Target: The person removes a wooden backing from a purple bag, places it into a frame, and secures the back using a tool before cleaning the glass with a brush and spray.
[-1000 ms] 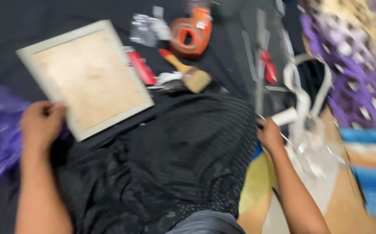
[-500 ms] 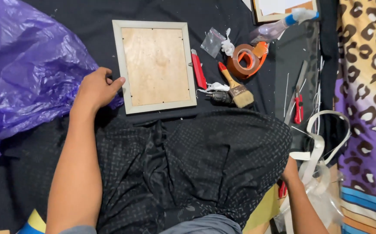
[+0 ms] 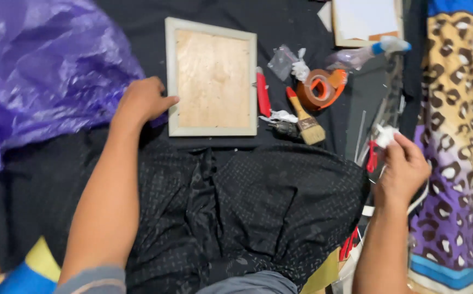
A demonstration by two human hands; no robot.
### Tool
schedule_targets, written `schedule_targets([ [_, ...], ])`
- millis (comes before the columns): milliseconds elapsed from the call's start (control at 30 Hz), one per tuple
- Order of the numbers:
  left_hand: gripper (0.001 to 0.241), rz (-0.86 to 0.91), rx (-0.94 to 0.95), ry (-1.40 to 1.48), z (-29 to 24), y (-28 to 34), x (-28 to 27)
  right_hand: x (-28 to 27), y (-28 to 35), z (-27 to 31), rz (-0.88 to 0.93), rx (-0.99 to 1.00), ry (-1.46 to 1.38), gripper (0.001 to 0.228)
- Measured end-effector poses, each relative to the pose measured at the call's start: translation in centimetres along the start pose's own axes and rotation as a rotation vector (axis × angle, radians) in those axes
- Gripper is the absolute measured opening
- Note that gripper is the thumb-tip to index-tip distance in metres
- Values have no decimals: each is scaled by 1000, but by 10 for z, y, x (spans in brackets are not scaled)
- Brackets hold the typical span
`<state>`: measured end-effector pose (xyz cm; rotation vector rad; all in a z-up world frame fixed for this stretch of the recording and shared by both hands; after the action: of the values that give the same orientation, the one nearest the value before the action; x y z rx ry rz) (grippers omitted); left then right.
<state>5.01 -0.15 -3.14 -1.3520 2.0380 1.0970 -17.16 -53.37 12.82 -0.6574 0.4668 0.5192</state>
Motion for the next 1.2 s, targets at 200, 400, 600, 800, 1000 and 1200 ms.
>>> schedule_targets([
  [200,46,-5,8,23,7,-14,16,206,145,114,605,136,-17,32],
  [400,51,19,12,42,16,-29,29,326,256,124,785,-191,-1,20],
  [600,56,73,-77,59,11,-26,24,323,246,94,591,-604,45,7],
  [800,57,103,-135,114,11,-31,26,290,192,71,374,-475,266,12],
  [1000,58,152,-147,117,-8,-15,2,310,277,136,515,-548,62,10],
  [1200,56,150,-149,126,-3,-15,3,298,245,114,511,-548,83,12],
])
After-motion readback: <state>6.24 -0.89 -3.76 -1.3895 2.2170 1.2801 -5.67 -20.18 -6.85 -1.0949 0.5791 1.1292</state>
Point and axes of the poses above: each hand's wrist, its own y-axis away from the middle knuckle, its own x-axis out of the palm, z = x × y, the point moved 5 cm from there along -y, towards the middle knuckle, and after that the axes turned 5 degrees about -z, right-handed, at the moved point
